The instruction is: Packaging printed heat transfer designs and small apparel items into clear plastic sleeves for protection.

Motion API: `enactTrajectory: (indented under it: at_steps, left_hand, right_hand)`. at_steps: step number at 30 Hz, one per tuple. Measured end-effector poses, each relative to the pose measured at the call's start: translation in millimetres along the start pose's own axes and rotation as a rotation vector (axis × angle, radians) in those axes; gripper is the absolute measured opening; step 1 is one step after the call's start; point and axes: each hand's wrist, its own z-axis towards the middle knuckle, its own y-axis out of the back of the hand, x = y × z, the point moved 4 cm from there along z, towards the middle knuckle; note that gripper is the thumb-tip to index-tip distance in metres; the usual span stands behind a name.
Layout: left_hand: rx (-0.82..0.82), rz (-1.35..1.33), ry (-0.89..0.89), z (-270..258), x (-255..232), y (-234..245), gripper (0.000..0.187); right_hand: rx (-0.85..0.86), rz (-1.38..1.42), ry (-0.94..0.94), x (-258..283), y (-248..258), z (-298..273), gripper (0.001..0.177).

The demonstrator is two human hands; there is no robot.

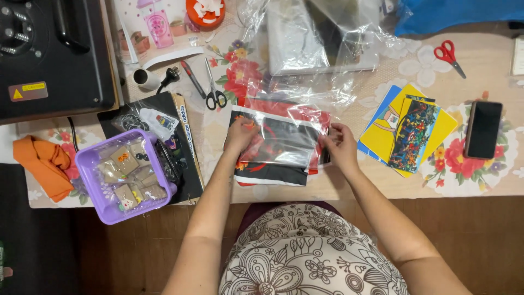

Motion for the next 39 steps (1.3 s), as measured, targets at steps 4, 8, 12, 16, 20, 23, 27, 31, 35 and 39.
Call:
enactTrajectory:
  at_steps: [4,8,12,16,20,23,27,31,35,39]
  left_hand:
    - [-0.139,0.118,-0.217,22.4,-32.4,11.1,0.037]
    - [-0.051,-0.388,-0.144,71.5,-26.3,-6.0,0.047]
    - [0.135,-0.749,-0.137,69.9,-31.4,12.5,0.051]
    - [0.231,-0.771,-0.347,2.3,-68.1,78.3,0.042]
    - [0.245,-0.684,-0.472,-70.4,-92.2,143.7,0.031]
    - [0.112,-0.533,-0.551,-111.1,-100.9,179.5,0.014]
    - [-0.07,-0.54,-0.663,-165.5,-125.3,216.8,0.027]
    - [-0.113,-0.519,-0.872,-176.9,-123.6,226.6,0.084]
    - [-0.251,-0.266,-1.022,-184.8,-141.6,235.8,0.059]
    - [-0.529,-0.034,-1.116,-183.2,-154.9,239.7,0.057]
  right_hand:
    - [0.0,0.065,-0.139,-35.9,-3.3,-3.2,0.049]
    - [0.015,0.335,-0.311,-33.2,-4.5,-5.1,0.03]
    - [0.071,0.474,-0.388,-58.4,-15.7,3.5,0.024]
    - [0.09,0.44,-0.389,-40.2,-8.8,-8.0,0.026]
    - [0.152,0.154,-0.252,-23.4,-16.9,-9.6,0.029]
    - [0.117,-0.108,-0.175,-18.0,-27.4,6.5,0.04]
    - [0.048,-0.13,-0.268,-34.2,-39.6,32.4,0.047]
    - [0.047,-0.182,-0.131,-3.3,-40.4,18.0,0.036]
    - [0.024,0.193,0.086,15.6,-43.9,-2.8,0.02]
    - [0.034,0.261,0.441,85.6,-29.1,-36.0,0.011]
